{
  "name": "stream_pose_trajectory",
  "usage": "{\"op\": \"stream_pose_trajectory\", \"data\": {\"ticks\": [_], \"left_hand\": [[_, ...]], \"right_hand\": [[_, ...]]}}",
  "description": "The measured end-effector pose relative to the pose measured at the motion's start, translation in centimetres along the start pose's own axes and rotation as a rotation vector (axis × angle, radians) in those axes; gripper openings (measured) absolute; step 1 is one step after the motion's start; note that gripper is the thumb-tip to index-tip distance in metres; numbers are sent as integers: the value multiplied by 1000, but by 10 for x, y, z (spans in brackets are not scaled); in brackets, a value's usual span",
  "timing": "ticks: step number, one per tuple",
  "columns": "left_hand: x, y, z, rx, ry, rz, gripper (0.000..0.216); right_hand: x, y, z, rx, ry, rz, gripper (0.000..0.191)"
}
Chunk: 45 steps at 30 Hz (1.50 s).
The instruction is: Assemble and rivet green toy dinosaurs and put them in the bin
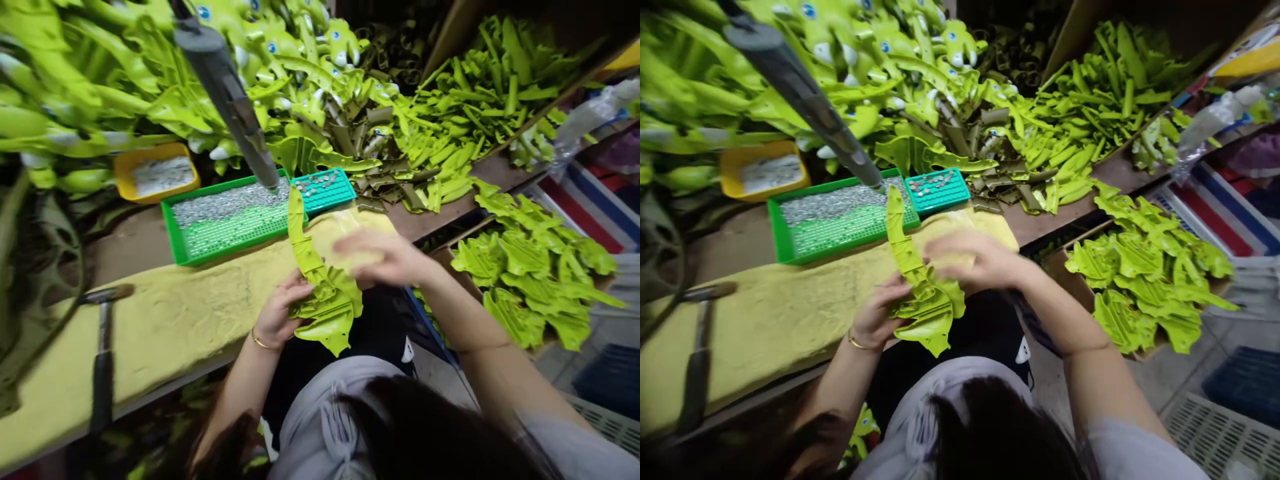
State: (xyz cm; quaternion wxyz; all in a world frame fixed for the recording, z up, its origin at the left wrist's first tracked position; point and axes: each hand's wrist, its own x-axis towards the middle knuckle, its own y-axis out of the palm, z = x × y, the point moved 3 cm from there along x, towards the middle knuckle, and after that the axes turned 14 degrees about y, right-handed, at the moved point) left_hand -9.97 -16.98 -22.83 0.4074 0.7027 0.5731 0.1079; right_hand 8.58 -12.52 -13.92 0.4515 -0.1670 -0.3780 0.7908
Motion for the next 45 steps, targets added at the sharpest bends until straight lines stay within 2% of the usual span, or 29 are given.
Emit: {"op": "stream_pose_trajectory", "data": {"ticks": [2, 3, 5, 7, 11, 14, 18, 21, 27, 32, 35, 39, 45], "left_hand": [[-6, -18, -3, 39, 78, -153, 37], [-9, -25, -4, 44, 123, -234, 34], [-11, -35, -6, 34, 227, -375, 31], [-12, -38, -8, 25, 314, -453, 31], [-11, -35, -12, 55, 398, -505, 33], [-11, -34, -16, 63, 449, -527, 34], [-11, -37, -17, -5, 480, -499, 37], [-11, -39, -16, -34, 473, -464, 48], [-16, -47, -16, 52, 390, -413, 66], [-39, -63, -25, 142, 314, -378, 74], [-57, -77, -34, 163, 331, -389, 70], [-72, -90, -44, 209, 353, -483, 53], [-78, -88, -48, 193, 361, -515, 46]], "right_hand": [[36, -6, -47, 17, 313, -330, 29], [54, -5, -67, -4, 404, -402, 28], [89, 5, -93, -69, 447, -389, 26], [119, 20, -101, -156, 404, -303, 27], [146, 44, -93, -305, 367, -228, 31], [147, 47, -89, -316, 347, -252, 25], [145, 46, -94, -286, 373, -290, 20], [140, 46, -87, -251, 382, -308, 14], [113, 42, -48, -65, 337, -347, 10], [107, 34, -56, -155, 339, -374, 10], [111, 39, -57, -187, 310, -281, 13], [130, 62, -44, -378, 226, -107, 19], [176, 83, -46, -536, 295, 109, 7]]}}
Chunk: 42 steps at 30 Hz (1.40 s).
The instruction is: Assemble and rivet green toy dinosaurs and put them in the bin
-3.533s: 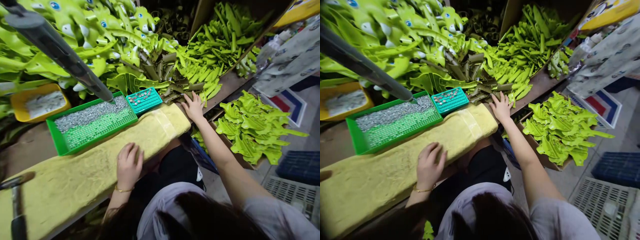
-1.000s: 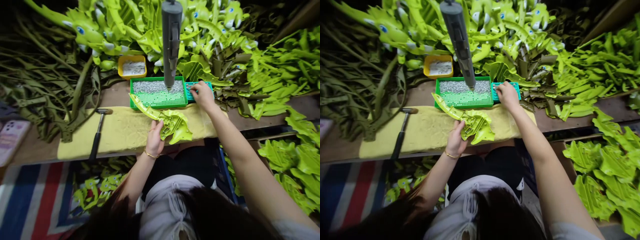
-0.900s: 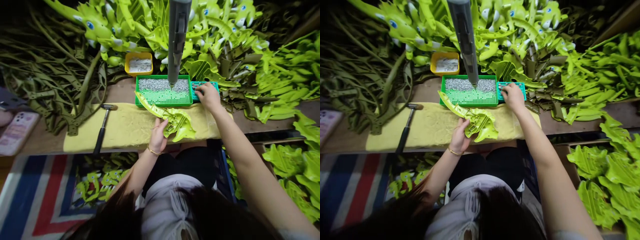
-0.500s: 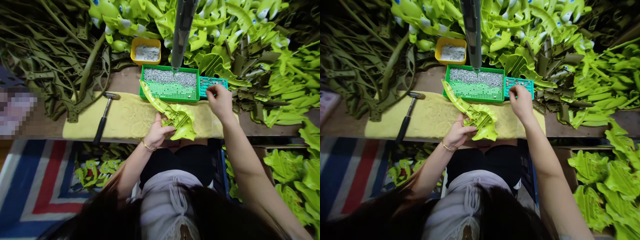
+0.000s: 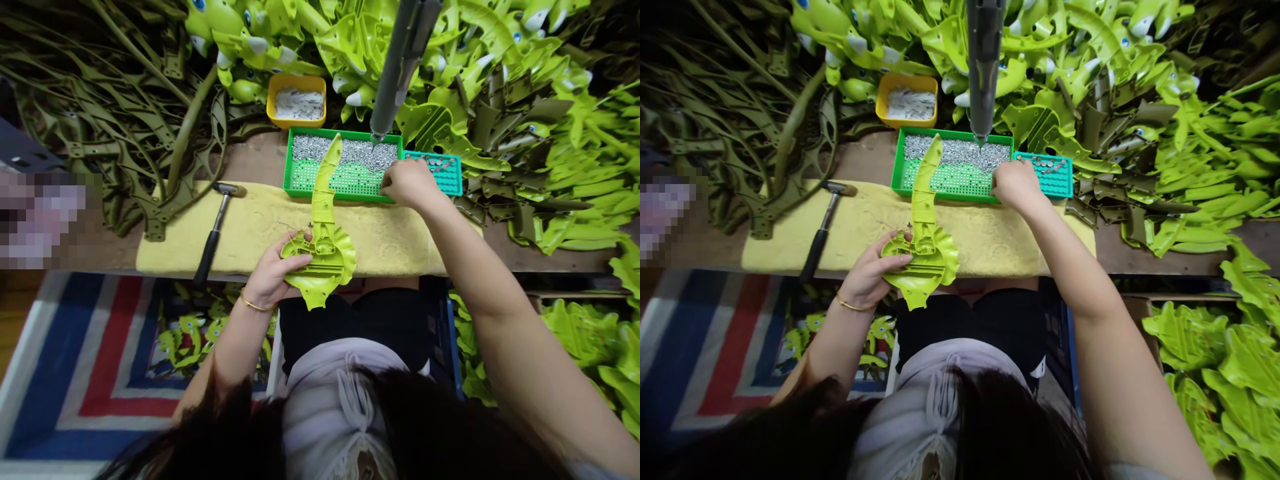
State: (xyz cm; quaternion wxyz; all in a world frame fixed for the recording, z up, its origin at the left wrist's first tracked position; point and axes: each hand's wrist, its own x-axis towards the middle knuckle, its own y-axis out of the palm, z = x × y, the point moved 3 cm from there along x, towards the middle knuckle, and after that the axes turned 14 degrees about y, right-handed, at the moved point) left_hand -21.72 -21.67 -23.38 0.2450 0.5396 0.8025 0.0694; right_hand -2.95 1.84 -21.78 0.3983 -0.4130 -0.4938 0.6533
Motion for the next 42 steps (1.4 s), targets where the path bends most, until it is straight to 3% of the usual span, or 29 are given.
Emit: {"op": "stream_pose_trajectory", "data": {"ticks": [2, 8, 11, 14, 19, 23, 27, 33, 35, 37, 39, 42], "left_hand": [[-3, -2, 1, -13, 1, 0, 44], [-13, -27, 1, 42, -72, 0, 48], [-17, -42, -6, 44, -25, -9, 57], [-20, -52, -14, 37, 37, -25, 58], [-24, -62, -14, 23, 51, -147, 43], [-22, -71, -8, -26, -14, -230, 41], [-20, -83, -7, -44, -30, -302, 43], [-23, -89, -14, -112, 13, -315, 33], [-22, -84, -15, -173, 16, -318, 37], [-18, -78, -15, -199, 22, -316, 43], [-16, -75, -15, -181, 31, -302, 46], [-17, -72, -17, -106, 75, -245, 52]], "right_hand": [[6, 0, -2, -11, 2, 26, 7], [-14, -8, -4, 159, -127, -95, 16], [-20, -5, 5, 355, -180, -40, 17], [-13, 2, 14, 455, -113, 66, 14], [3, -11, 14, 423, 23, -21, 10], [7, -20, 11, 286, 2, 125, 8], [16, -28, 9, 216, 17, 34, 11], [9, -24, 22, 216, 21, 88, 11], [5, -14, 35, 309, -40, 130, 13], [7, 0, 48, 501, -97, 263, 13], [14, 12, 55, 718, -51, 351, 12], [18, 14, 59, 864, 13, 259, 10]]}}
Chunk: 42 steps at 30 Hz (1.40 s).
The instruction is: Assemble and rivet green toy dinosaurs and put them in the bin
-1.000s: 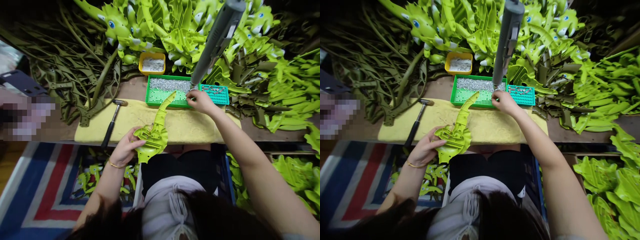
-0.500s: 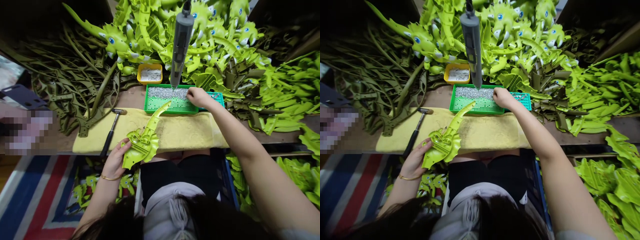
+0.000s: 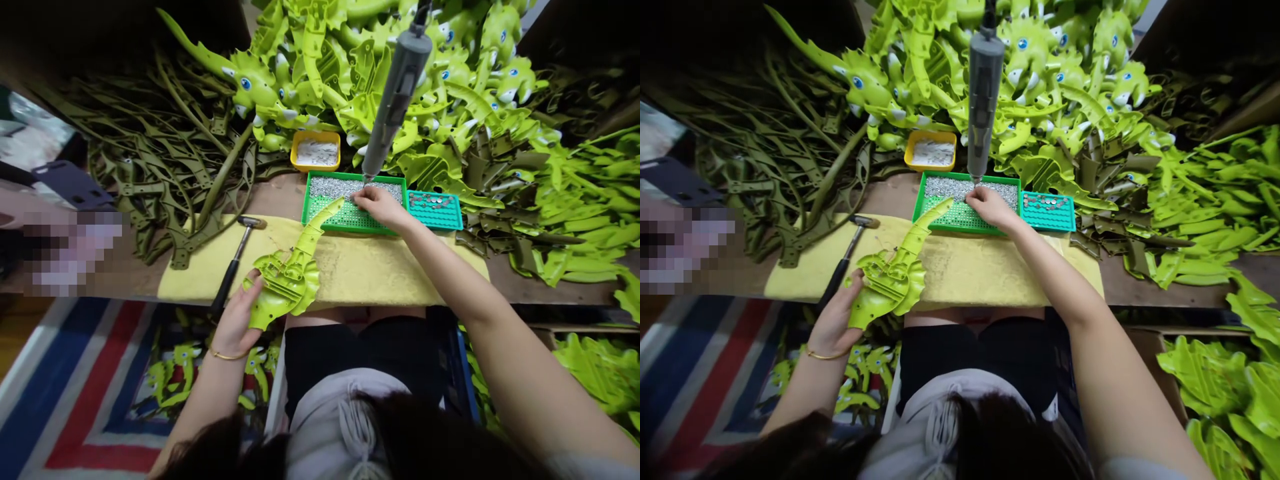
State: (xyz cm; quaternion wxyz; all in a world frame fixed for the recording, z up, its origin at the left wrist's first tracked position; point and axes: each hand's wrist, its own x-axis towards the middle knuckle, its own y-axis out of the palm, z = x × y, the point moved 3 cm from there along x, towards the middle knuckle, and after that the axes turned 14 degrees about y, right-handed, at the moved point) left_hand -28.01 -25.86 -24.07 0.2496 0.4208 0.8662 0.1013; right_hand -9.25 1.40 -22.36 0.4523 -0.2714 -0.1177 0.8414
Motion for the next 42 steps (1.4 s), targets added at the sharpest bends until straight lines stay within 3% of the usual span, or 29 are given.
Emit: {"op": "stream_pose_trajectory", "data": {"ticks": [3, 9, 12, 15, 17, 19, 22, 23, 25, 27, 31, 35, 37, 39, 42], "left_hand": [[-6, 7, 0, 71, 14, 108, 64], [-10, 33, 7, 133, 52, 243, 62], [-11, 41, 7, 207, 144, 287, 56], [-15, 46, 7, 214, 171, 290, 55], [-17, 48, 9, 181, 133, 275, 57], [-16, 47, 11, 156, 77, 253, 60], [-12, 47, 15, 157, 6, 233, 63], [-11, 49, 17, 159, -7, 234, 63], [-9, 55, 20, 153, -25, 248, 63], [-9, 63, 22, 145, -20, 258, 62], [-9, 70, 28, 139, -5, 266, 60], [-9, 68, 33, 128, 12, 292, 55], [-8, 70, 36, 131, 31, 314, 53], [-8, 75, 38, 135, 38, 351, 52], [-9, 81, 41, 151, 67, 402, 49]], "right_hand": [[-30, 9, 16, -97, -194, -35, 11], [-114, 63, 45, -579, -836, 54, 25], [-129, 80, 45, -832, -1018, -103, 28], [-142, 78, 41, -922, -1133, -253, 27], [-150, 61, 33, -856, -1140, -353, 26], [-149, 26, 19, -687, -1026, -532, 24], [-123, -48, -15, -420, -571, -877, 22], [-109, -69, -27, -390, -411, -919, 23], [-76, -96, -47, -447, -183, -838, 22], [-49, -104, -58, -535, -62, -726, 23], [-32, -98, -64, -596, -26, -634, 20], [-63, -83, -52, -451, -110, -736, 8], [-89, -56, -37, -364, -313, -706, 9], [-113, -15, -22, -377, -557, -502, 11], [-136, 37, -12, -496, -736, -366, 14]]}}
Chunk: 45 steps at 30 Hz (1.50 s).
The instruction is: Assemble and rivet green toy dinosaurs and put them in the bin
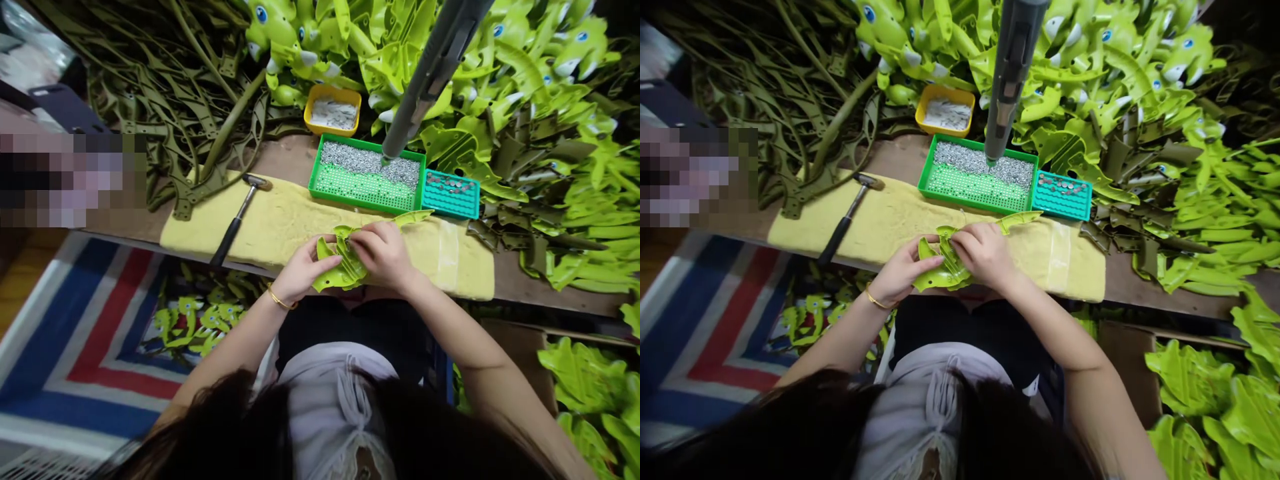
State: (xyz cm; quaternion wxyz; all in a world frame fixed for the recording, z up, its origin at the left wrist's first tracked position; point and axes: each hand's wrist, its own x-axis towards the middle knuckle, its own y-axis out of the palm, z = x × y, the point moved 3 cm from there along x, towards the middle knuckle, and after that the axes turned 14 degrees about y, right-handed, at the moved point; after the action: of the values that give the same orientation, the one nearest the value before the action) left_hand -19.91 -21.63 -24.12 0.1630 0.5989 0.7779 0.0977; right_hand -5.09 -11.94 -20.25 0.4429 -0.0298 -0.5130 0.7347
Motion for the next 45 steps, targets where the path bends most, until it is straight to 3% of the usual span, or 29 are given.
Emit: {"op": "stream_pose_trajectory", "data": {"ticks": [3, 7, 11, 14, 17, 22, 26, 29, 31, 35, 37, 39, 41, 42, 45], "left_hand": [[-1, 1, -3, 79, 63, 3, 47], [-4, 0, -12, 220, 156, 8, 47], [-7, 4, -22, 314, 226, 41, 47], [-9, 6, -26, 364, 270, 41, 47], [-11, 7, -27, 365, 272, 34, 47], [-9, 3, -24, 206, 195, -18, 48], [-11, 0, -19, 53, 98, -68, 50], [-15, -1, -15, 70, 73, -43, 52], [-12, -4, -11, 85, 23, 20, 53], [20, -15, -12, 238, -109, 286, 51], [42, -16, -24, 528, -1, 343, 45], [49, -9, -41, 875, 273, 234, 34], [31, 11, -50, 1101, 534, 127, 22], [13, 24, -47, 1159, 588, 155, 20], [-49, 54, -13, 1190, 493, 511, 28]], "right_hand": [[-6, 9, 10, -35, -58, -65, 14], [-7, -2, 4, -35, -89, -193, 11], [-8, -8, 6, -34, -247, -237, 14], [-10, -4, 5, -44, -303, -206, 14], [-10, 0, 2, -16, -249, -152, 14], [-11, -4, 8, -66, -212, -92, 21], [-12, -19, 0, -100, 7, -97, 38], [-14, -24, -8, -105, 113, -22, 32], [-17, -23, -11, -71, 129, 77, 20], [-32, -15, -10, 59, 291, 336, 19], [-43, -9, -11, 147, 466, 407, 18], [-51, -4, -12, 238, 626, 377, 16], [-55, 0, -15, 327, 714, 313, 16], [-55, 2, -16, 367, 732, 294, 16], [-56, 6, -23, 473, 792, 311, 19]]}}
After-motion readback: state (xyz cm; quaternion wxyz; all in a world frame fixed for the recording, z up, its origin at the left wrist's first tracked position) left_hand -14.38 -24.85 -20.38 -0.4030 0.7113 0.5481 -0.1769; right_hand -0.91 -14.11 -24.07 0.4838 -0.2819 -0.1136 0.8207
